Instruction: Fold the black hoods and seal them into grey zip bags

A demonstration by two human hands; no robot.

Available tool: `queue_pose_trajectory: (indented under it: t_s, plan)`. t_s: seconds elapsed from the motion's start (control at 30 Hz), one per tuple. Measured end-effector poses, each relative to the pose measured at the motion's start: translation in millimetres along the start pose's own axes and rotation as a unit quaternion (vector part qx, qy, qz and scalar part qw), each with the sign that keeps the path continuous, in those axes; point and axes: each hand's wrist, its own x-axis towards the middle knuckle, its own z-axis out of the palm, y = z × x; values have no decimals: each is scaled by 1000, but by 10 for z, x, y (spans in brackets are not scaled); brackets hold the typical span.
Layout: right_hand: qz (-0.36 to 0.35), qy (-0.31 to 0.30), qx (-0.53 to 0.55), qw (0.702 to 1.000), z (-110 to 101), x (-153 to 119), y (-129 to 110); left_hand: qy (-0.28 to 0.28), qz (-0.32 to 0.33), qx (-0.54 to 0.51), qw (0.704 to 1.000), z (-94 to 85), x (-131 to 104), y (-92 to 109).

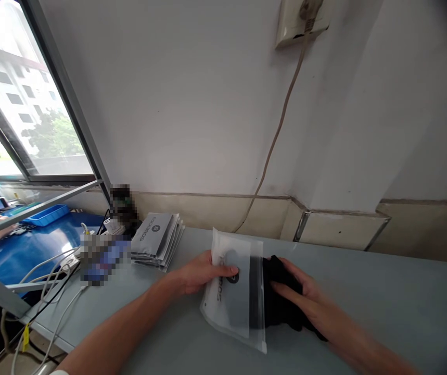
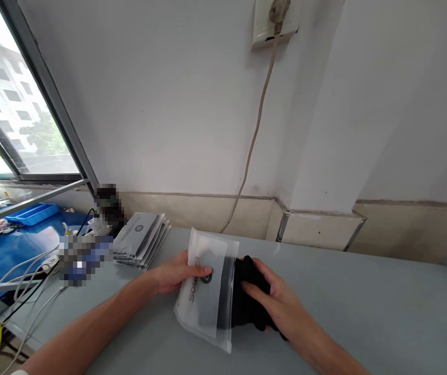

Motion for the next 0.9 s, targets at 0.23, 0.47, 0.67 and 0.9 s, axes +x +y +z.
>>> queue_pose_trajectory:
  t_s: [0.23, 0.47, 0.67, 0.9]
  plan:
    - [35, -167, -77, 982, -28, -34, 5, -84, -36, 33, 995, 6, -32, -22]
    - [-87, -2, -41, 995, 80, 88, 59, -23, 37, 43, 998, 124, 1, -69]
    - [21, 96, 135, 986, 31, 110, 51, 144, 104, -1, 984, 143, 80, -116]
    - [67, 87, 282, 953, 69, 26, -57, 196, 139, -51, 969, 153, 100, -132]
